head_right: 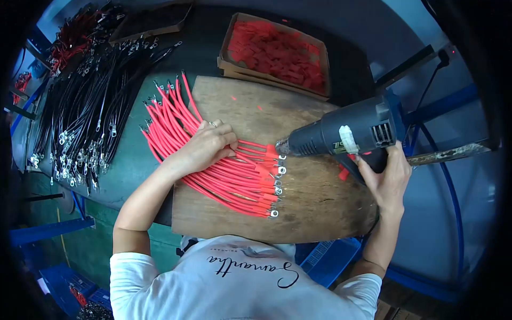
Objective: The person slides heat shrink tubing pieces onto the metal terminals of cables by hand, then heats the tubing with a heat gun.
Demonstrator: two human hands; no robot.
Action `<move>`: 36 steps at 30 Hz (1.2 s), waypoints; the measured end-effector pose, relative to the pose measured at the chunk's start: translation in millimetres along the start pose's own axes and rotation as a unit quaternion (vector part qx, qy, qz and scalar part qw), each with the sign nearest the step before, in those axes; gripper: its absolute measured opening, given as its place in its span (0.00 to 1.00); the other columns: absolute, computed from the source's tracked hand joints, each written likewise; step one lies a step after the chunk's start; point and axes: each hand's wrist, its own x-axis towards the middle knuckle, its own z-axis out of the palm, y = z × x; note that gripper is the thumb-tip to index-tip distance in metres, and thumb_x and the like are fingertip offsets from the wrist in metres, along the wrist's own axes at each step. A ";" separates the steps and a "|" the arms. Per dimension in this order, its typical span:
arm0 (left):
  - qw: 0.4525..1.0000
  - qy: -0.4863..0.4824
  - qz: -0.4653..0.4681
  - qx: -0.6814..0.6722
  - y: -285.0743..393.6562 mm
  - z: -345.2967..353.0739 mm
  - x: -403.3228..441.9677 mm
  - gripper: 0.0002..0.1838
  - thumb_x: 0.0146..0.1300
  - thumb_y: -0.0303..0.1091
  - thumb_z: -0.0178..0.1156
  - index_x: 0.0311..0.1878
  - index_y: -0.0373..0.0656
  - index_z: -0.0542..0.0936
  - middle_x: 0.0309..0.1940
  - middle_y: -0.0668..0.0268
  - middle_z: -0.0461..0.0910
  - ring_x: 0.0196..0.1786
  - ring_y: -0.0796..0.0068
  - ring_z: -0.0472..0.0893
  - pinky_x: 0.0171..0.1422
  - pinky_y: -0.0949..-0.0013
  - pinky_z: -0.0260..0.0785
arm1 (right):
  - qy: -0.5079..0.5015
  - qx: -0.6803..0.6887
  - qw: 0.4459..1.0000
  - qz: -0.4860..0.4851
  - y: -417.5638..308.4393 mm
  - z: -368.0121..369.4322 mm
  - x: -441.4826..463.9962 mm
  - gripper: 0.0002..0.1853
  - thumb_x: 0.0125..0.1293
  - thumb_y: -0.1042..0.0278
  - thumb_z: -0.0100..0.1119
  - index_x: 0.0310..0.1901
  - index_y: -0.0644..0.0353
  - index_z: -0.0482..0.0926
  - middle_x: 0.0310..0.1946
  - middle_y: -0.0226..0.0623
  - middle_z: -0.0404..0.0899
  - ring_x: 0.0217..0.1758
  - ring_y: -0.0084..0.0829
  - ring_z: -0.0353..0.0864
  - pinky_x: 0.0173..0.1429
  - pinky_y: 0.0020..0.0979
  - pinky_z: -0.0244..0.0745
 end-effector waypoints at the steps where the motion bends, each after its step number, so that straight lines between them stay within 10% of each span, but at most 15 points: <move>1: 1.000 0.012 0.021 0.005 -3.6 3.9 2.1 0.08 0.54 0.35 0.63 0.35 0.45 0.78 0.35 0.68 0.75 0.47 0.65 0.71 0.48 0.62 0.58 | 0.000 -0.003 1.000 -0.003 0.2 0.1 -0.1 0.25 0.44 0.67 0.74 0.38 0.64 0.66 0.30 0.48 0.71 0.29 0.47 0.74 0.31 0.40 0.68; 14: 0.998 0.058 -0.010 0.010 -9.8 33.2 27.1 0.09 0.53 0.32 0.64 0.37 0.42 0.78 0.36 0.61 0.74 0.44 0.57 0.75 0.53 0.57 0.64 | -0.002 -0.027 0.999 0.022 0.3 1.7 1.1 0.25 0.43 0.69 0.74 0.39 0.64 0.68 0.31 0.48 0.74 0.31 0.49 0.77 0.34 0.40 0.71; 36: 0.862 0.478 -0.158 -0.055 -35.8 -5.5 -53.2 0.08 0.61 0.21 0.57 0.45 0.34 0.77 0.40 0.58 0.74 0.42 0.67 0.77 0.46 0.72 0.70 | 0.005 -0.011 1.000 -0.016 -8.8 9.9 3.7 0.26 0.41 0.70 0.75 0.40 0.64 0.68 0.32 0.47 0.73 0.31 0.48 0.75 0.32 0.39 0.69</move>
